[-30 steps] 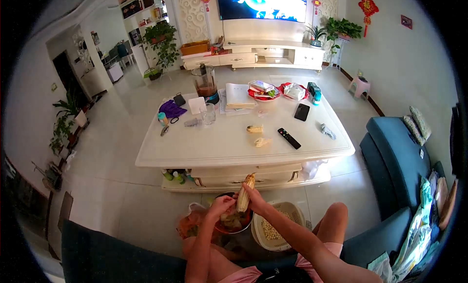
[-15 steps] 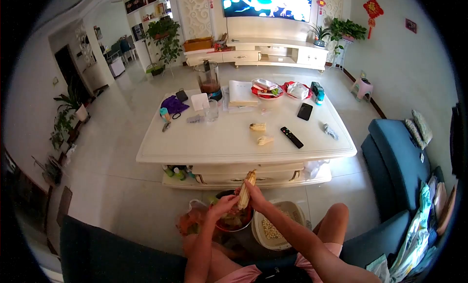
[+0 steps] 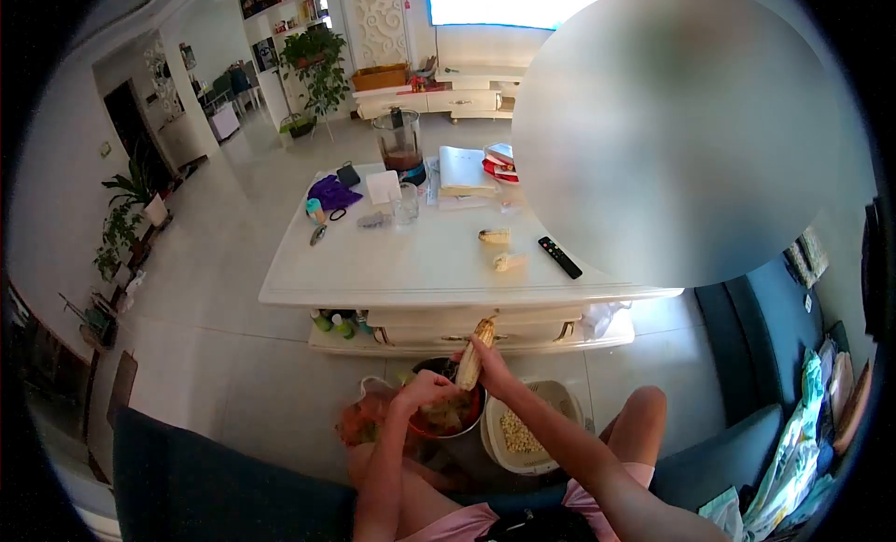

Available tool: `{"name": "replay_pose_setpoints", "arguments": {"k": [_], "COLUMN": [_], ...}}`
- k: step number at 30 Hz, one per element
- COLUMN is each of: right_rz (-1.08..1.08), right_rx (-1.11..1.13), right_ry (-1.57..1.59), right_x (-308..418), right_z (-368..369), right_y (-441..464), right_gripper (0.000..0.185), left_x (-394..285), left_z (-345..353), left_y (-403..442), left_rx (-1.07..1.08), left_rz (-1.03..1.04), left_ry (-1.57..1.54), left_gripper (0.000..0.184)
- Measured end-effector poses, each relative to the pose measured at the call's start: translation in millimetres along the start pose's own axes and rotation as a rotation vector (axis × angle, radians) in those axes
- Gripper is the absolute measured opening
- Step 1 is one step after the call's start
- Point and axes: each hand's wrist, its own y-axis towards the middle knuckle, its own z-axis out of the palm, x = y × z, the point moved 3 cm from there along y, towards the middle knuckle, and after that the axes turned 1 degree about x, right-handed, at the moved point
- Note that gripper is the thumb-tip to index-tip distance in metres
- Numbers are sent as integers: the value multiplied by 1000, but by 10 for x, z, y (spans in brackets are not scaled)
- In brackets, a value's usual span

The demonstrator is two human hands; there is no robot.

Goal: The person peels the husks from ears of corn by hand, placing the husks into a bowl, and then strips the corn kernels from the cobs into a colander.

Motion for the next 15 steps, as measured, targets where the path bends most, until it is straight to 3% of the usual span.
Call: {"name": "replay_pose_setpoints", "arguments": {"k": [3, 8, 11, 15], "right_rz": [-28, -9, -26, -77], "right_rx": [-7, -53, -9, 41], "right_ry": [16, -12, -47, -148], "right_x": [48, 22, 35, -105], "right_z": [55, -9, -28, -187], "right_y": [-49, -40, -53, -10], "right_gripper": [40, 40, 41, 45], "left_x": [123, 269, 368, 634], "left_z": [-24, -131, -201, -116], "left_y": [120, 114, 187, 470], "left_rx": [-74, -207, -375, -402], "left_rz": [116, 124, 103, 61], "left_ry": [-62, -120, 223, 366], "left_gripper": [27, 27, 32, 36]}}
